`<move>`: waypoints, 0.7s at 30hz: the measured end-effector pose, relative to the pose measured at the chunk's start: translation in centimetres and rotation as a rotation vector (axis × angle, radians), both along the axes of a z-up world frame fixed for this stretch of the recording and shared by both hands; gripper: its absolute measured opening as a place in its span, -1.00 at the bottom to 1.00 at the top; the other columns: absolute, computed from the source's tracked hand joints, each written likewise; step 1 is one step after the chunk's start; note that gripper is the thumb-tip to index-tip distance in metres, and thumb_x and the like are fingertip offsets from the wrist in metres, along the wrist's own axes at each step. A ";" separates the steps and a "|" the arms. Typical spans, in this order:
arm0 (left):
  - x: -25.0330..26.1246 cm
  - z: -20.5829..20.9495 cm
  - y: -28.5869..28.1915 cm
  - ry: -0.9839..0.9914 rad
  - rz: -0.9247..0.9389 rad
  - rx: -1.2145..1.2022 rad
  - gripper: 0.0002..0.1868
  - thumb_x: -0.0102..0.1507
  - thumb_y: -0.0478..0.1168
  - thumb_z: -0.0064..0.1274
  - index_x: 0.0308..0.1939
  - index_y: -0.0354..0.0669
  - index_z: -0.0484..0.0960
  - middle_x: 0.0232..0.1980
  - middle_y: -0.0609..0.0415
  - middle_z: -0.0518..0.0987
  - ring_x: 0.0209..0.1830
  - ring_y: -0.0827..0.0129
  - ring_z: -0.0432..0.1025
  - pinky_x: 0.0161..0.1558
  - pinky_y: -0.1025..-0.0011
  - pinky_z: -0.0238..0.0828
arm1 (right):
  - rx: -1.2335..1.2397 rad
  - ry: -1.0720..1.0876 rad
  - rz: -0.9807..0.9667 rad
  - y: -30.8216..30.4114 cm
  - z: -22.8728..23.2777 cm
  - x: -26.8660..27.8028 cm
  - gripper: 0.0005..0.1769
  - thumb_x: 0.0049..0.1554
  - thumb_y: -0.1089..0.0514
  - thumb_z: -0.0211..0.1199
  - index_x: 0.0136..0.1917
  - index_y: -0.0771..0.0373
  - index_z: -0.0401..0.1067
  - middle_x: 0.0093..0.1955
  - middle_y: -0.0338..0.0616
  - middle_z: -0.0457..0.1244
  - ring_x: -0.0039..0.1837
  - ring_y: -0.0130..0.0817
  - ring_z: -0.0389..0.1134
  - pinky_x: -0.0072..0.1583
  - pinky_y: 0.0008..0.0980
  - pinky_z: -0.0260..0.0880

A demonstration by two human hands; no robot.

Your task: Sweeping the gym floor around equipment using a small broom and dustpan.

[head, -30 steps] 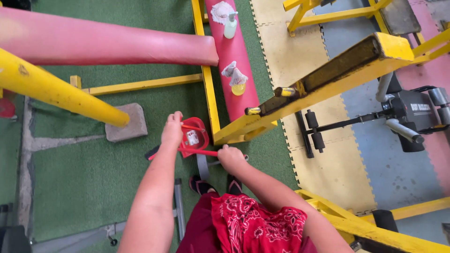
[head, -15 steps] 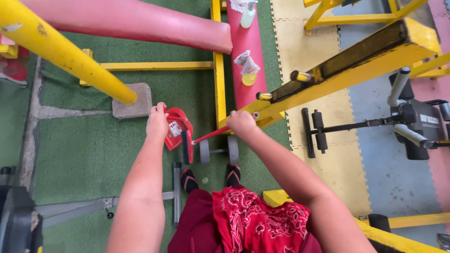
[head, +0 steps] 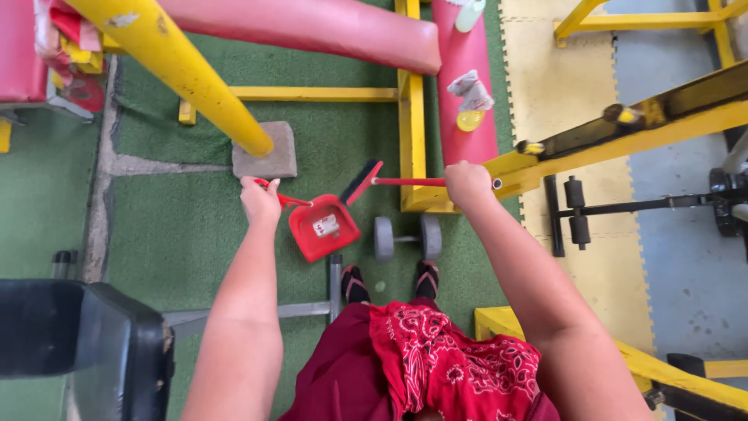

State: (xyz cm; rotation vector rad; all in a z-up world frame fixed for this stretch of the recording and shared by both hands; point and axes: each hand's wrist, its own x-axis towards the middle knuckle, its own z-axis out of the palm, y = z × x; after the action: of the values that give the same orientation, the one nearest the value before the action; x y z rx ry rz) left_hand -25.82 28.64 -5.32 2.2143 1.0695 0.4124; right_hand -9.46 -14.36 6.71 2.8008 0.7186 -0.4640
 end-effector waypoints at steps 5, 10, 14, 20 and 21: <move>-2.6 -4.9 3.8 -0.064 0.065 -0.022 -0.55 0.17 -0.11 0.41 -0.20 -0.31 0.45 -0.31 -0.15 0.63 -0.31 -0.06 0.56 -0.19 0.06 0.50 | 0.113 0.163 -0.276 2.1 -5.4 -2.2 -0.78 0.10 0.20 0.23 0.00 0.26 0.59 0.01 0.15 0.41 0.06 0.07 0.46 0.07 0.00 0.49; -4.3 -4.7 4.4 -0.087 0.164 -0.122 -0.56 0.19 -0.09 0.41 -0.23 -0.28 0.46 -0.36 -0.09 0.61 -0.43 0.10 0.55 -0.32 0.13 0.53 | 0.115 0.484 -0.487 3.3 -14.2 -4.1 -0.71 0.07 0.16 0.27 -0.10 0.45 0.64 -0.17 0.25 0.44 -0.16 -0.04 0.49 -0.04 -0.15 0.50; -4.5 -2.3 4.1 -0.160 0.250 -0.337 -0.59 0.23 -0.09 0.34 -0.23 -0.27 0.43 -0.32 -0.01 0.57 -0.50 0.30 0.54 -0.53 0.32 0.57 | 0.430 0.858 -0.814 4.3 -19.2 -5.6 -0.85 -0.03 0.38 0.31 -0.19 0.58 0.50 -0.30 0.17 0.34 -0.36 -0.13 0.34 -0.31 -0.17 0.34; -5.6 -3.0 5.1 -0.303 0.346 -0.463 -0.63 0.27 -0.13 0.29 -0.19 -0.28 0.41 -0.22 0.02 0.52 -0.41 0.41 0.51 -0.46 0.39 0.63 | 0.593 1.184 -1.020 5.9 -20.3 -7.4 -0.92 0.12 0.42 0.13 -0.15 0.54 0.40 -0.30 0.12 0.32 -0.36 -0.18 0.39 -0.34 -0.24 0.44; -5.8 -3.2 5.2 -0.366 0.381 -0.521 -0.64 0.28 -0.15 0.27 -0.15 -0.28 0.39 -0.19 0.03 0.49 -0.38 0.42 0.52 -0.42 0.38 0.61 | 0.533 1.240 -1.016 6.1 -19.4 -7.6 -0.85 0.19 0.35 0.05 -0.15 0.52 0.36 -0.32 0.15 0.30 -0.40 -0.16 0.34 -0.40 -0.21 0.33</move>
State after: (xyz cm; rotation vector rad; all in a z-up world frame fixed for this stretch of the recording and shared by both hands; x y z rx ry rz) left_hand -31.61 33.80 -8.54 1.4174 1.2249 0.5967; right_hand -17.02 -8.26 -12.67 2.8209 -0.7057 -2.5607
